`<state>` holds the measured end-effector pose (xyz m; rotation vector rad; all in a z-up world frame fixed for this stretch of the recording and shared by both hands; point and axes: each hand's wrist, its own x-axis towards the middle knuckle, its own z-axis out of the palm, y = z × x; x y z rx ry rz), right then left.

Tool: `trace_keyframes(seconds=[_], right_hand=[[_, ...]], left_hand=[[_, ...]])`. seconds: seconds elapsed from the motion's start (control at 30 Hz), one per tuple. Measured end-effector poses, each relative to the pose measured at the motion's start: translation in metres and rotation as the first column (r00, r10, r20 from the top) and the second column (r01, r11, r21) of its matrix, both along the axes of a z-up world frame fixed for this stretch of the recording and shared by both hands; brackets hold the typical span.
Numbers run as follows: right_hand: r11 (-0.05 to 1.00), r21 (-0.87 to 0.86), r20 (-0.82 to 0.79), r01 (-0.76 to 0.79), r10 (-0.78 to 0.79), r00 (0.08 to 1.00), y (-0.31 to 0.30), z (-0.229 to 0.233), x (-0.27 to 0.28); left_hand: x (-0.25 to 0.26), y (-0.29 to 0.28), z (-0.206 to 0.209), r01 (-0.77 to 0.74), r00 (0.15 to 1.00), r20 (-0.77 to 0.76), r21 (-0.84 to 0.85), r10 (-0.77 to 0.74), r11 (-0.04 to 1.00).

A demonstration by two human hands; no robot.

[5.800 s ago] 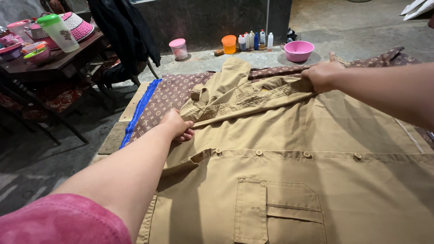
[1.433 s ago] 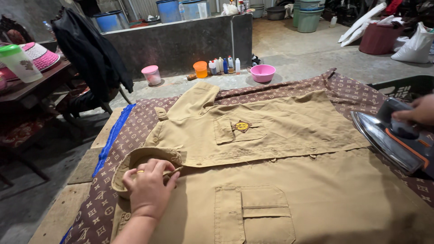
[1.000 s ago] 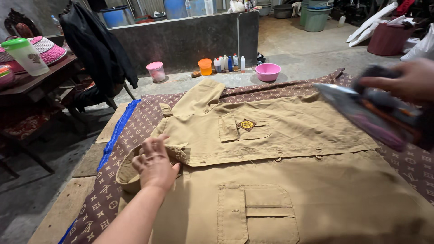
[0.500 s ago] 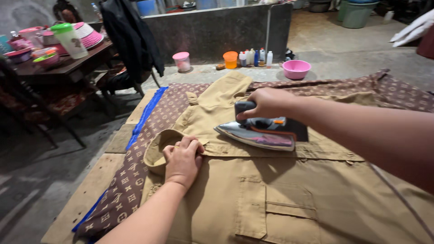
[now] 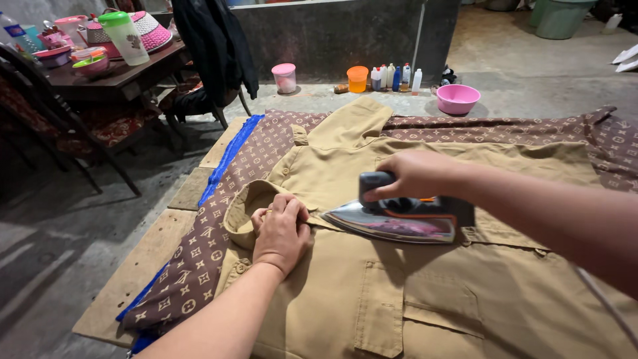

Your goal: The person irons a tan short-sleeved shirt on a patterned ironing board. They smooth the fabric with one hand while moving the iron with the other, working over the body, sleeves, and collar. The shirt is flipped to iron the back side, and the person continues to press the fabric until the clip ends.

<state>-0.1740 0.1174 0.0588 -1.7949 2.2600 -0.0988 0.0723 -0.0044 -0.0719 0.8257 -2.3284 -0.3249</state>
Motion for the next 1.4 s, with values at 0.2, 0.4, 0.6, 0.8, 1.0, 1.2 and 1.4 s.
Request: trace_keyframes(seconds=[0.2, 0.4, 0.6, 0.8, 1.0, 1.2, 1.4], right_hand=[[0.996, -0.006, -0.048, 0.085, -0.085, 0.995, -0.021, 0.002, 0.034], [0.997, 0.079, -0.009, 0.015, -0.014, 1.0, -0.01, 0.009, 0.025], [0.994, 0.085, -0.067, 0.068, -0.063, 0.996, 0.003, 0.017, 0.036], [0.988, 0.019, -0.054, 0.153, -0.152, 0.987, -0.008, 0.01, 0.05], [0.948, 0.063, 0.206, 0.313, -0.319, 0.925, -0.022, -0.006, 0.033], [0.971, 0.146, 0.709, 0.192, -0.237, 0.664, -0.062, -0.026, 0.0], [0.975, 0.117, 0.667, 0.187, -0.216, 0.713, -0.097, -0.024, 0.015]], left_hand=[[-0.001, 0.001, 0.002, -0.032, 1.0, 0.001, 0.023, 0.032, 0.999], [-0.001, -0.002, -0.002, -0.035, 0.999, -0.004, -0.005, 0.035, 0.999], [-0.002, -0.004, -0.006, -0.05, 0.998, -0.028, 0.011, 0.05, 0.999], [-0.003, -0.007, -0.01, -0.051, 0.997, -0.057, -0.02, 0.049, 0.999], [-0.002, -0.008, -0.011, -0.038, 0.996, -0.081, -0.04, 0.035, 0.998], [-0.002, -0.006, -0.009, -0.05, 0.998, -0.041, 0.002, 0.05, 0.999], [-0.002, -0.008, -0.01, -0.038, 0.997, -0.06, 0.005, 0.038, 0.999]])
